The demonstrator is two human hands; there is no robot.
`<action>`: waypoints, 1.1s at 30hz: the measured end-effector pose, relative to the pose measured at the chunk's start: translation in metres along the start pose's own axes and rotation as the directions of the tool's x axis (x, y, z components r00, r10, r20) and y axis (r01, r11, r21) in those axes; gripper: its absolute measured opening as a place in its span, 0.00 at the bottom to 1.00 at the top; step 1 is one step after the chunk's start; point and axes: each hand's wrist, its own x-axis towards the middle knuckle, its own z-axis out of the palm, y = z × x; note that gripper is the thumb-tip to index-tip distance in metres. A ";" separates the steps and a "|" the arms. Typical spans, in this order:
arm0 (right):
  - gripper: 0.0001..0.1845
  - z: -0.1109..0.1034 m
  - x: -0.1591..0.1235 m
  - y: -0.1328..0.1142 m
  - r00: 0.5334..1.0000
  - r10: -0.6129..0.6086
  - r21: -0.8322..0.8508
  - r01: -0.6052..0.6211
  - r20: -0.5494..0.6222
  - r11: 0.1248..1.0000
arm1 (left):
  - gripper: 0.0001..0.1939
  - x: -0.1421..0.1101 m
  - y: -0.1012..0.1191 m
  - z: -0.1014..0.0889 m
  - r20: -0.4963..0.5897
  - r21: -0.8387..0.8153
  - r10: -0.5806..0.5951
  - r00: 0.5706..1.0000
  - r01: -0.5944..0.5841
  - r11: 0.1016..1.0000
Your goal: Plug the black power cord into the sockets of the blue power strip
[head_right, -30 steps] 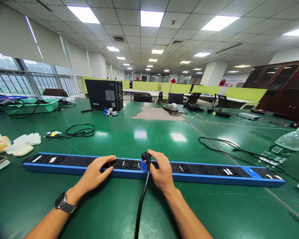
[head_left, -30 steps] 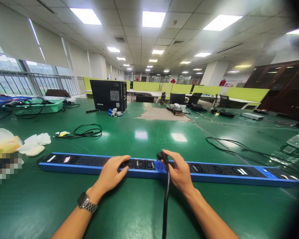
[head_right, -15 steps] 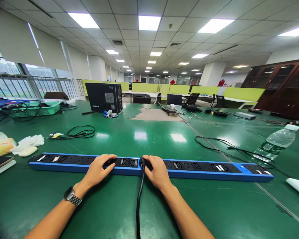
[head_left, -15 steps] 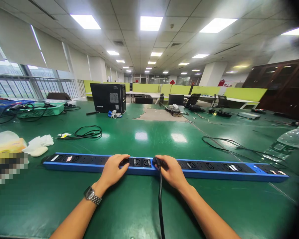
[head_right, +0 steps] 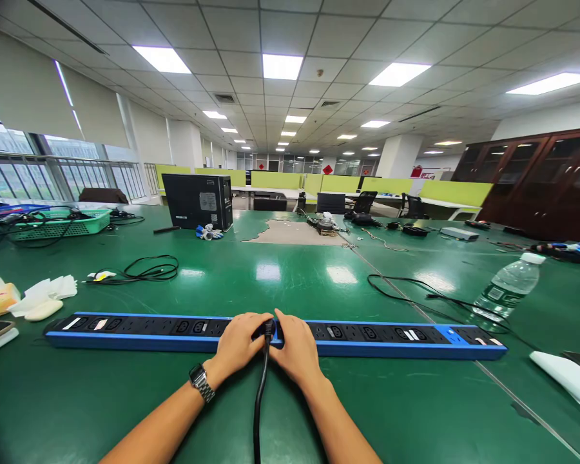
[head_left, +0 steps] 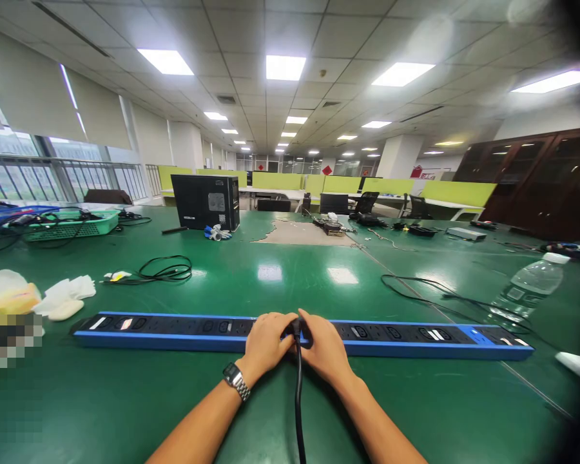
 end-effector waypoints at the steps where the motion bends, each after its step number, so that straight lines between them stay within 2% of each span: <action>1: 0.33 0.000 0.001 -0.001 1.000 0.003 -0.007 -0.003 0.007 1.000 | 0.21 0.000 -0.001 0.000 -0.012 -0.024 -0.007 1.000 0.007 1.000; 4: 0.33 0.000 0.002 -0.002 0.999 0.021 -0.033 -0.020 0.028 0.999 | 0.19 0.000 -0.004 -0.002 -0.091 -0.158 -0.047 0.995 0.033 0.987; 7: 0.36 -0.001 0.002 -0.002 0.999 0.047 -0.045 -0.046 0.024 0.998 | 0.18 -0.003 -0.010 -0.008 -0.208 -0.267 -0.068 0.976 0.010 0.964; 9: 0.35 -0.001 0.001 -0.001 0.999 0.045 -0.047 -0.045 0.006 0.998 | 0.19 -0.010 -0.019 -0.015 -0.257 -0.245 -0.059 0.965 -0.006 0.970; 13: 0.24 0.001 -0.001 -0.003 0.999 -0.016 -0.062 0.013 -0.040 0.998 | 0.18 -0.035 -0.045 -0.038 -0.319 -0.132 -0.076 0.945 0.035 0.991; 15: 0.19 0.002 -0.001 -0.005 0.996 -0.041 -0.083 0.034 -0.074 0.996 | 0.17 -0.047 -0.061 -0.050 -0.398 -0.109 -0.145 0.906 0.110 0.988; 17: 0.18 0.004 -0.002 -0.006 0.994 -0.040 -0.101 0.030 -0.103 0.994 | 0.17 -0.056 -0.075 -0.058 -0.486 -0.134 -0.253 0.837 0.214 0.968; 18: 0.17 0.005 -0.002 -0.006 0.993 -0.036 -0.106 0.024 -0.112 0.994 | 0.18 -0.058 -0.080 -0.061 -0.504 -0.159 -0.301 0.809 0.256 0.954; 19: 0.17 0.006 -0.002 -0.006 0.993 -0.033 -0.108 0.021 -0.115 0.994 | 0.20 -0.060 -0.084 -0.062 -0.494 -0.182 -0.336 0.802 0.282 0.942; 21: 0.17 0.008 -0.003 -0.006 0.992 -0.031 -0.107 0.018 -0.119 0.994 | 0.22 -0.062 -0.087 -0.062 -0.416 -0.183 -0.344 0.842 0.293 0.938; 24: 0.17 0.009 -0.004 -0.005 0.991 -0.030 -0.106 0.016 -0.130 0.994 | 0.18 -0.062 -0.084 -0.059 -0.319 -0.109 -0.286 0.903 0.265 0.958; 27: 0.17 0.010 -0.004 -0.005 0.990 -0.034 -0.112 0.019 -0.140 0.994 | 0.14 -0.060 -0.077 -0.057 -0.287 -0.059 -0.243 0.927 0.236 0.970; 33: 0.15 0.012 -0.002 -0.006 0.989 0.003 -0.113 -0.020 -0.151 0.993 | 0.17 -0.050 -0.061 -0.054 -0.136 -0.027 -0.147 0.980 0.145 0.989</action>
